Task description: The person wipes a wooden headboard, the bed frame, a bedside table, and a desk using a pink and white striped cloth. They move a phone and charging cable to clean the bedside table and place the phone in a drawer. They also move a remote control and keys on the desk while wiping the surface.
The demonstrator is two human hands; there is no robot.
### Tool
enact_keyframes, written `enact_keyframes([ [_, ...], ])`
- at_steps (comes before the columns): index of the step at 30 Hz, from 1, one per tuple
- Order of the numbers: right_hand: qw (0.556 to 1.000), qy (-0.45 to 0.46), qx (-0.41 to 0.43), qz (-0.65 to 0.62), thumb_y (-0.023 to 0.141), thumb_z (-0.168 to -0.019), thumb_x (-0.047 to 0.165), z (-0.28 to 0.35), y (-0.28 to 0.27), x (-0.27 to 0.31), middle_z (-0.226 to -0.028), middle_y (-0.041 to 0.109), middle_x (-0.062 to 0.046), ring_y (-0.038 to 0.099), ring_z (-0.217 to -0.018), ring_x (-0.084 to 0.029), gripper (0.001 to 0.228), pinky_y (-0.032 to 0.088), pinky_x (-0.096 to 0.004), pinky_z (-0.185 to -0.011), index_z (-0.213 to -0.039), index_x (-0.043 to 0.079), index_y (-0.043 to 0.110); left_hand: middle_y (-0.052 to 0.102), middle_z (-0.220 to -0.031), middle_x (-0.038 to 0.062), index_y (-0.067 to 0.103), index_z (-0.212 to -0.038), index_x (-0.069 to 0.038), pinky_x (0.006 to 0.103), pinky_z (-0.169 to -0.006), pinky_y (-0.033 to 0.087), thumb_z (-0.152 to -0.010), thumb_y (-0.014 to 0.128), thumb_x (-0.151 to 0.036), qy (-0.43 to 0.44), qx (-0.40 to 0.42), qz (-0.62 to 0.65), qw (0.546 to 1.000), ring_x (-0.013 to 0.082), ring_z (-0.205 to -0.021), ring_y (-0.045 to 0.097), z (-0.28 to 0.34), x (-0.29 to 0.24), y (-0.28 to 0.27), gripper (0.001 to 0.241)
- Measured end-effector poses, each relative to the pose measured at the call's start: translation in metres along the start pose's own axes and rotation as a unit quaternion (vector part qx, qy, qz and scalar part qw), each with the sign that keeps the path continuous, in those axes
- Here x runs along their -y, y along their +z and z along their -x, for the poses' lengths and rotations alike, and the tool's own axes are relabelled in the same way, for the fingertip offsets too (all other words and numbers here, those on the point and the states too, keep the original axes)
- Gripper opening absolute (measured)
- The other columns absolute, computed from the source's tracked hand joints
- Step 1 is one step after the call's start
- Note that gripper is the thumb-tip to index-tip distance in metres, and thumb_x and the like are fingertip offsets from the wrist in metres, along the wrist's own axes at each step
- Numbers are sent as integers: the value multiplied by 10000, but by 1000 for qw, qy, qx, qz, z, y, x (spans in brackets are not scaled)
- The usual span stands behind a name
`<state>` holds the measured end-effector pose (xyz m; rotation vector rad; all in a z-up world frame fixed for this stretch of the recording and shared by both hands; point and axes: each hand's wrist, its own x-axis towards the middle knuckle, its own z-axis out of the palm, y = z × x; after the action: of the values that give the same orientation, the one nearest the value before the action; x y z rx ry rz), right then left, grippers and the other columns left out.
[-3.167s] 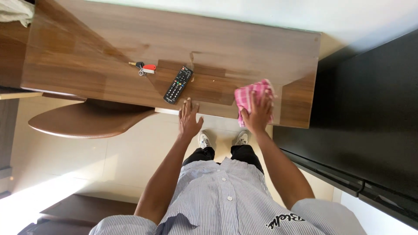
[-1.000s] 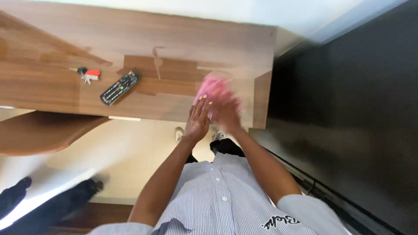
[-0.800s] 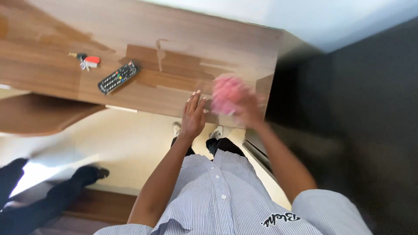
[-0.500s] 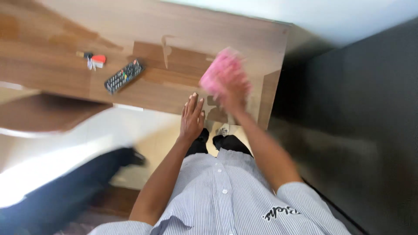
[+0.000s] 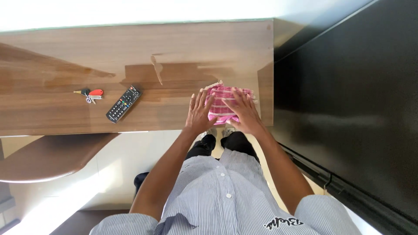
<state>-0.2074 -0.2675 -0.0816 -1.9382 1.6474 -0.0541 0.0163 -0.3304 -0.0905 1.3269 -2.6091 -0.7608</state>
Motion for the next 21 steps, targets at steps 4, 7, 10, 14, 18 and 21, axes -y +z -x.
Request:
enact_keyframes([
  [4, 995, 2, -76, -63, 709, -855, 550, 13, 22, -5, -1706, 59, -172, 47, -1571, -387, 876, 108, -611, -1239, -1595, 320, 302, 274, -1619, 232, 446, -1506, -97, 574, -1206, 103, -749, 818, -398, 32, 51, -12, 998, 398, -1509, 210, -7, 7, -3, 896],
  [7, 989, -6, -122, -78, 610, -942, 599, 24, 31, -16, -1728, 103, -187, 92, -1592, -408, 810, 145, -625, -1245, -1629, 282, 320, 416, -1541, 165, 526, -1457, -140, 561, -1185, 214, -810, 800, -374, 13, 17, -6, 1000, 356, -1443, 344, -2, 19, 22, 741],
  [10, 981, 21, -173, -85, 564, -975, 634, 14, 29, -28, -1732, 157, -182, 149, -1605, -406, 779, 168, -627, -1257, -1625, 258, 358, 573, -1382, 112, 582, -1410, -142, 540, -1103, 357, -863, 800, -345, -65, -64, 54, 994, 321, -1324, 485, -16, 21, 25, 623],
  [14, 980, 32, -186, -60, 547, -975, 640, -3, 38, -40, -1716, 190, -208, 191, -1592, -413, 802, 168, -648, -1260, -1623, 196, 385, 654, -1165, 108, 681, -1170, -97, 517, -974, 438, -824, 836, -293, -137, -120, 83, 980, 302, -1200, 572, -49, 8, 30, 426],
  [18, 983, 5, -171, -70, 561, -971, 652, -15, 23, -23, -1713, 208, -185, 187, -1596, -401, 795, 170, -640, -1265, -1611, 216, 382, 697, -1067, 30, 746, -984, -143, 469, -1000, 477, -887, 791, -256, -193, -125, 117, 966, 221, -1099, 647, -35, 31, 64, 154],
  [21, 988, -25, -151, -18, 567, -898, 670, -23, 23, -22, -1700, 159, -199, 152, -1563, -402, 854, 145, -654, -1228, -1601, 233, 360, 712, -1032, -24, 742, -1017, -168, 404, -959, 560, -962, 751, -304, -283, -144, 209, 925, 148, -966, 694, -18, 49, 55, 147],
])
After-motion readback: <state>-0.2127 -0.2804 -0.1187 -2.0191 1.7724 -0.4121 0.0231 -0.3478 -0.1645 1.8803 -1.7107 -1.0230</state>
